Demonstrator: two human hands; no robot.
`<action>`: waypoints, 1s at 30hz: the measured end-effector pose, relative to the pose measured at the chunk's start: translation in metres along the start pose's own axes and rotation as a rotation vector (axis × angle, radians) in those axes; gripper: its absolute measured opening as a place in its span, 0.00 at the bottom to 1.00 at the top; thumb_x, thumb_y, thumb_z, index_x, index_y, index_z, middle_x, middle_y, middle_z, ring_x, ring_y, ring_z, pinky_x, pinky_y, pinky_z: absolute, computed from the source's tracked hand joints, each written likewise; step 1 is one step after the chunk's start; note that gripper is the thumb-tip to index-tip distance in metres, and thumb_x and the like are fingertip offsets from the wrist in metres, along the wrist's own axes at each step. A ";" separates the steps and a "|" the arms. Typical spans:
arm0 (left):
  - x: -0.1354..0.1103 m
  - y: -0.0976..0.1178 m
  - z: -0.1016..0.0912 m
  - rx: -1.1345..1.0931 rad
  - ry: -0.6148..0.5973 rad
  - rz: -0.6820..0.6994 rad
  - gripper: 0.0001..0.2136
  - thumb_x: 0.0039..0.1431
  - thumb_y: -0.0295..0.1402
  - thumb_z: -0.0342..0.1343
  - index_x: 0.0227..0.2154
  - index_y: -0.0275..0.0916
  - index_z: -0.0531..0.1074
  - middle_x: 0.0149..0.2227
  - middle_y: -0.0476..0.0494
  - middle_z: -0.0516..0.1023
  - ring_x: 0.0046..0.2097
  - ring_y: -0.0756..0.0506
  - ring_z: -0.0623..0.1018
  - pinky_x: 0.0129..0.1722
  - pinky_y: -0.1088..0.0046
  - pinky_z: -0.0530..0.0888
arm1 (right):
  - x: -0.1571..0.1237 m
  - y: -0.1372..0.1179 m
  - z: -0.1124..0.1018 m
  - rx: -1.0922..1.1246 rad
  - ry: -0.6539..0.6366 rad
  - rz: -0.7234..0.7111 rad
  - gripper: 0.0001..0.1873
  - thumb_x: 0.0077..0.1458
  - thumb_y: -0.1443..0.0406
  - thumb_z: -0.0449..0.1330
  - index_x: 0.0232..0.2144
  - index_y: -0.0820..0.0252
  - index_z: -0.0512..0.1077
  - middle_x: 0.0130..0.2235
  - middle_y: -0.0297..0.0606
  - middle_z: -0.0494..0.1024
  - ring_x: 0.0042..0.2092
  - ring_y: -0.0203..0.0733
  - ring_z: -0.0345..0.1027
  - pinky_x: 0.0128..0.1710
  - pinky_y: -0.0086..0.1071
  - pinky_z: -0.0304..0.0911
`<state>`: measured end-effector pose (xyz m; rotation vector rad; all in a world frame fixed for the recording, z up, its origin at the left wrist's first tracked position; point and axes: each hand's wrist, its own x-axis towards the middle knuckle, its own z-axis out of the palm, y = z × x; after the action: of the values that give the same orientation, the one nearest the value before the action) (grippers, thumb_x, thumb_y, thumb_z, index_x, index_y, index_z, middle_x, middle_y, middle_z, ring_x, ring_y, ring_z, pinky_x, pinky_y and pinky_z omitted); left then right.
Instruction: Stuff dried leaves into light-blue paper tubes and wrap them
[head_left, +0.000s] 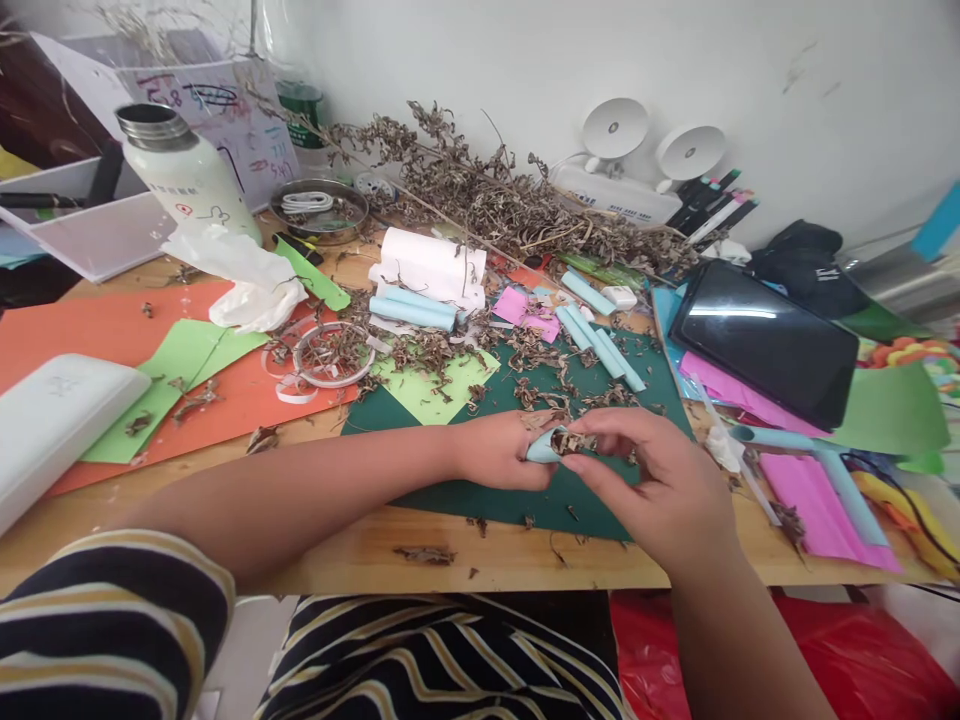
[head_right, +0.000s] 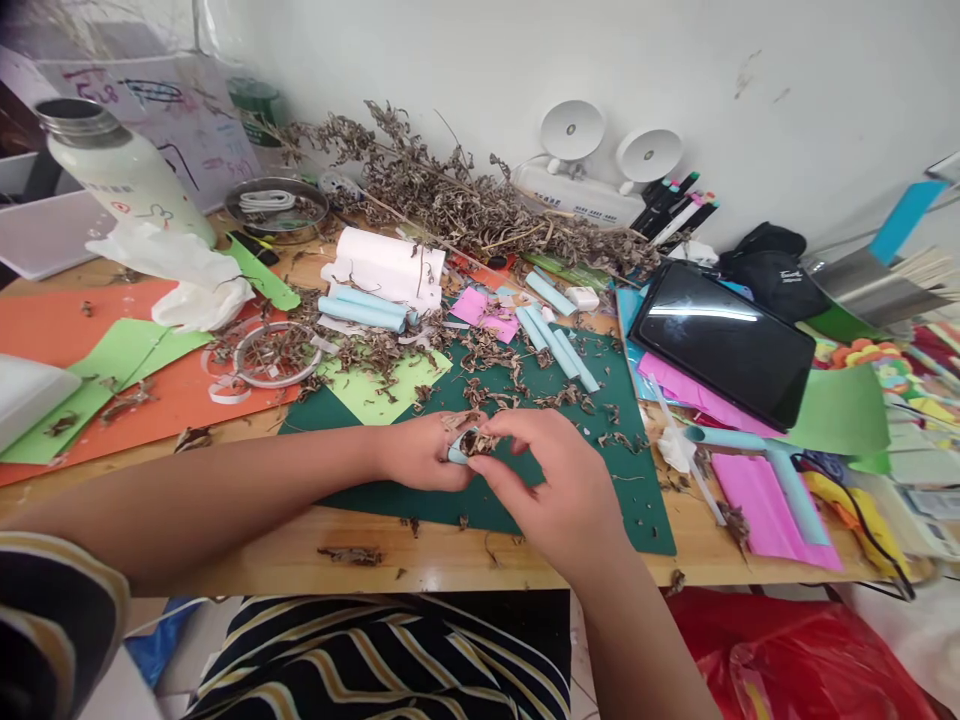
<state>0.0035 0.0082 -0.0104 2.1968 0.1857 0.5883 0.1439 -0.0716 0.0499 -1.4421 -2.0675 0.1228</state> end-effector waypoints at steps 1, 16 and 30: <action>0.000 0.000 0.000 0.013 -0.010 -0.011 0.07 0.41 0.22 0.48 0.23 0.37 0.55 0.25 0.52 0.58 0.27 0.53 0.62 0.29 0.79 0.64 | -0.001 0.002 0.001 0.048 0.005 0.035 0.10 0.46 0.66 0.58 0.35 0.55 0.65 0.32 0.36 0.72 0.30 0.36 0.66 0.28 0.31 0.64; -0.002 0.008 -0.004 -0.114 -0.098 -0.128 0.07 0.43 0.24 0.48 0.26 0.37 0.57 0.23 0.54 0.61 0.26 0.53 0.64 0.27 0.79 0.64 | 0.001 -0.005 0.001 -0.140 -0.053 -0.236 0.07 0.49 0.70 0.52 0.30 0.57 0.70 0.43 0.40 0.72 0.42 0.45 0.63 0.41 0.43 0.59; -0.002 0.009 -0.004 -0.145 -0.075 -0.187 0.09 0.42 0.24 0.49 0.25 0.38 0.54 0.22 0.56 0.60 0.24 0.55 0.63 0.23 0.82 0.61 | -0.004 -0.012 0.007 0.015 0.215 -0.003 0.07 0.47 0.71 0.55 0.30 0.57 0.68 0.34 0.39 0.70 0.36 0.39 0.65 0.35 0.35 0.65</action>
<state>-0.0005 0.0048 -0.0020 2.0301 0.2958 0.4022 0.1315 -0.0780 0.0469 -1.3798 -1.8902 -0.0174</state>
